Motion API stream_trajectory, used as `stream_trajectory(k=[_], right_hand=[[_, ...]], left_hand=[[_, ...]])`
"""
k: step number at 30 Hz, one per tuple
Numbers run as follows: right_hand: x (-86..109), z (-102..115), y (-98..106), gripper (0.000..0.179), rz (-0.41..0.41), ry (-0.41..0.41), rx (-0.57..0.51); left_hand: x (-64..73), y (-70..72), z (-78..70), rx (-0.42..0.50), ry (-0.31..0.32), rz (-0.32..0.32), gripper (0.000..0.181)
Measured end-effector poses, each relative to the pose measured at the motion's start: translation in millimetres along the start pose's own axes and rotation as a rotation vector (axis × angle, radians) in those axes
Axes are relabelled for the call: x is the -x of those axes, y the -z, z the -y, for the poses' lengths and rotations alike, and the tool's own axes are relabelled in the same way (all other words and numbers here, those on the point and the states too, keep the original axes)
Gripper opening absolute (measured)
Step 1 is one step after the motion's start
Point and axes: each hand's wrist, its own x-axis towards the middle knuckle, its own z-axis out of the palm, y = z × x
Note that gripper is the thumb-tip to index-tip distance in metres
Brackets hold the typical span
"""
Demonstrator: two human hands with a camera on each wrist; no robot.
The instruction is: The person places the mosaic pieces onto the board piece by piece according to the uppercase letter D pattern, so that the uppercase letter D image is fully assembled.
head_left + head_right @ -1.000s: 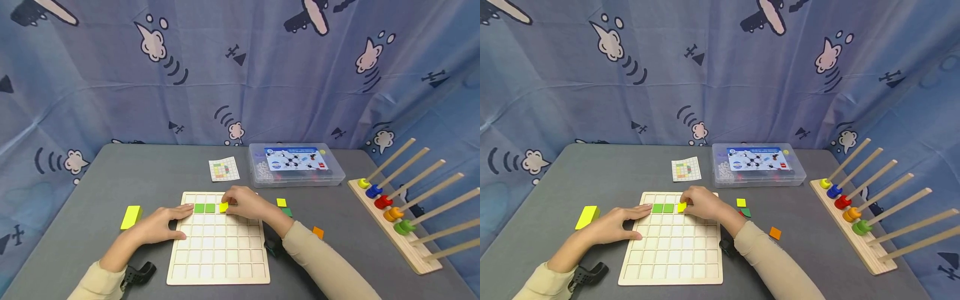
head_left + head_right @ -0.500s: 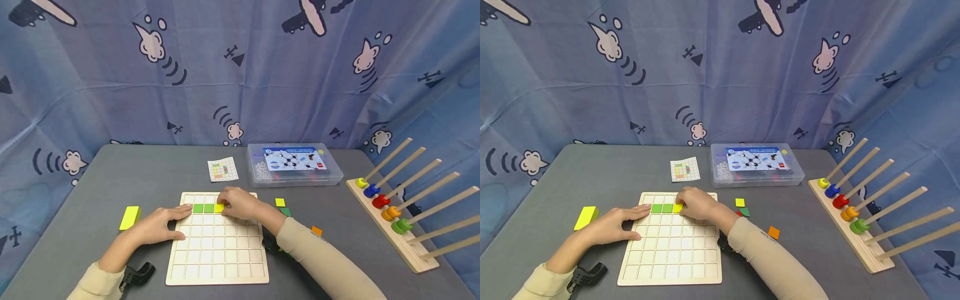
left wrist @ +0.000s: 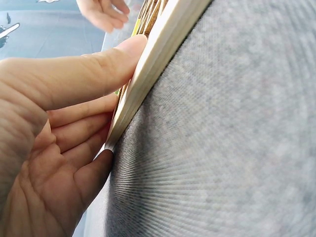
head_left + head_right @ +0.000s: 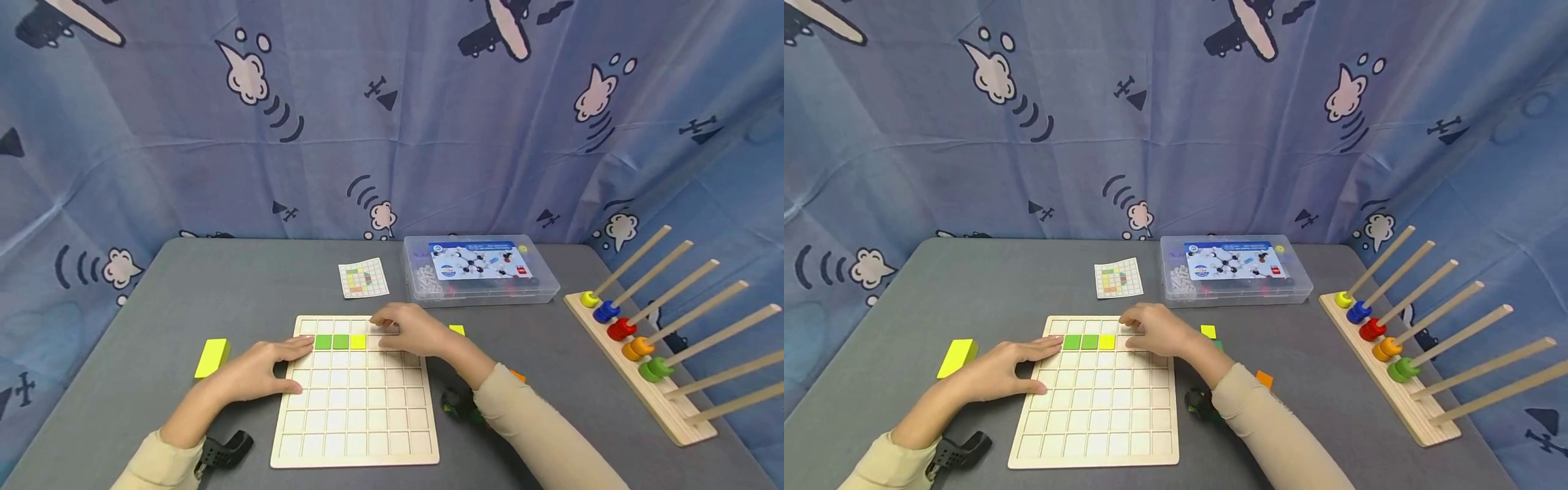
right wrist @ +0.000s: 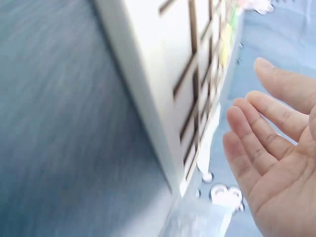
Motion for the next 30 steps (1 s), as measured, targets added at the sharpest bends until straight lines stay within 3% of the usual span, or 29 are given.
stream_trajectory(k=[9,20,24,30], right_hand=[[47.5,-26.1,22.7,0.04,-0.105,-0.097,-0.061],[110.0,-51.0,27.9,0.043,-0.185,-0.231,-0.145],[122.2,-57.2,25.6,0.044,-0.197,-0.289,-0.15],[125.3,-67.8,20.4,0.042,-0.214,-0.326,-0.107]], left_hand=[[-0.2,0.3,0.2,-0.002,-0.01,-0.003,0.075],[0.3,-0.1,-0.3,0.0,-0.011,-0.001,0.075],[0.2,-0.1,-0.6,-0.001,-0.006,-0.003,0.075],[-0.3,-1.1,0.7,-0.004,-0.005,-0.008,0.076]])
